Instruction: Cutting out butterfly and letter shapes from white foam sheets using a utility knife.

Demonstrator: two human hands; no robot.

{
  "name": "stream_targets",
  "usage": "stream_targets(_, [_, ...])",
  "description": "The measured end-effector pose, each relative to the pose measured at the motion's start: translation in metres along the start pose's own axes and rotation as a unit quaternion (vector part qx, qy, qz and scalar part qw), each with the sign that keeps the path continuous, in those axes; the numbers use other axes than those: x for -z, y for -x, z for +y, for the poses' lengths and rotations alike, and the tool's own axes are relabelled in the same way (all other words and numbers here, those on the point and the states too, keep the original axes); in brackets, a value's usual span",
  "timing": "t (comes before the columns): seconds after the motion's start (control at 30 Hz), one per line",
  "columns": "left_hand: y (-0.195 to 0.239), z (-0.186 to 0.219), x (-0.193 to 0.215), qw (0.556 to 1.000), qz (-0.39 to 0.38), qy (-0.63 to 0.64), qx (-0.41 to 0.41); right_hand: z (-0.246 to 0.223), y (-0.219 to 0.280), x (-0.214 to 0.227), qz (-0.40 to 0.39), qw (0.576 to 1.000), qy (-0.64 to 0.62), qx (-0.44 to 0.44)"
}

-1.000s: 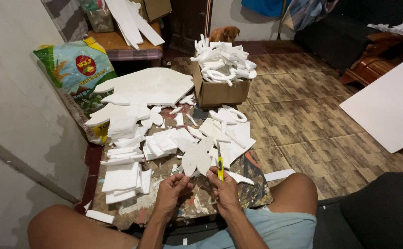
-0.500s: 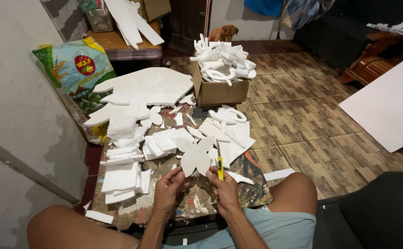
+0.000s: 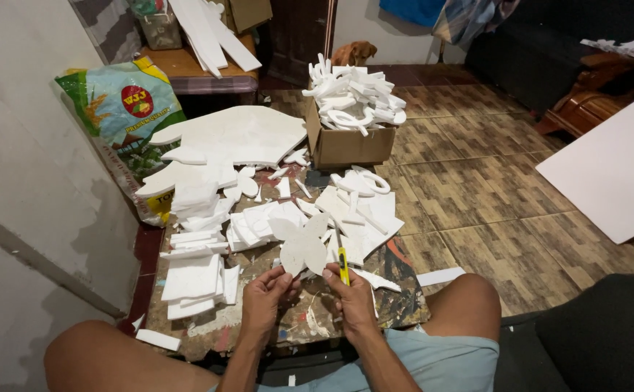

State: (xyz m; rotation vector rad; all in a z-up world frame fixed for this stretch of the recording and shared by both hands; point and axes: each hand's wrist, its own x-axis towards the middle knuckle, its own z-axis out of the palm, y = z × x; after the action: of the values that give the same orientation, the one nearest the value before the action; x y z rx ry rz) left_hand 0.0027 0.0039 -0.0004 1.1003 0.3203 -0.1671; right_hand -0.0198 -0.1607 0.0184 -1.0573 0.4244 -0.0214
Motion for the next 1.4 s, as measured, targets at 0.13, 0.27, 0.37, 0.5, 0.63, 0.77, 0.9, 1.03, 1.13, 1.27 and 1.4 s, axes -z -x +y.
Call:
stream_targets(0.13, [0.006, 0.006, -0.006, 1.000, 0.029, 0.003, 0.005, -0.001, -0.003, -0.009, 0.008, 1.000, 0.027, -0.003])
stream_targets(0.27, [-0.015, -0.016, 0.010, 0.988, 0.050, -0.103, -0.100, 0.004, -0.025, -0.005, 0.038, 0.998, 0.044, 0.029])
stream_targets(0.37, [-0.023, -0.018, 0.015, 0.979, 0.050, -0.127, -0.149, 0.001, -0.033, -0.011, 0.029, 0.999, 0.015, 0.044])
stream_targets(0.5, [-0.016, -0.010, 0.010, 0.993, 0.019, -0.072, -0.089, -0.010, -0.030, -0.023, 0.035, 0.997, 0.041, 0.049])
stream_targets(0.63, [-0.019, -0.015, 0.014, 0.979, 0.019, -0.186, -0.079, -0.048, -0.020, -0.025, 0.087, 0.995, 0.034, 0.037])
stream_targets(0.77, [-0.019, -0.017, 0.012, 0.970, 0.058, -0.212, -0.107, -0.065, -0.045, 0.022, 0.131, 0.978, -0.057, 0.153])
stream_targets(0.9, [-0.018, -0.020, 0.007, 0.947, 0.059, -0.280, -0.146, -0.079, -0.039, 0.023, 0.144, 0.970, -0.041, 0.190])
stream_targets(1.03, [-0.006, -0.007, 0.003, 0.939, 0.103, -0.313, -0.094, -0.070, -0.048, 0.007, 0.132, 0.975, -0.040, 0.176])
stream_targets(1.13, [0.000, 0.000, 0.000, 0.944, 0.112, -0.302, -0.069, -0.079, -0.036, -0.023, 0.122, 0.985, 0.004, 0.119])
stream_targets(1.27, [-0.002, -0.004, -0.002, 0.939, 0.105, -0.321, -0.063, -0.077, -0.049, -0.050, 0.126, 0.983, 0.124, 0.052])
stream_targets(1.4, [-0.002, -0.004, -0.006, 0.937, 0.098, -0.334, -0.037, -0.071, -0.086, -0.070, 0.121, 0.968, 0.215, 0.047])
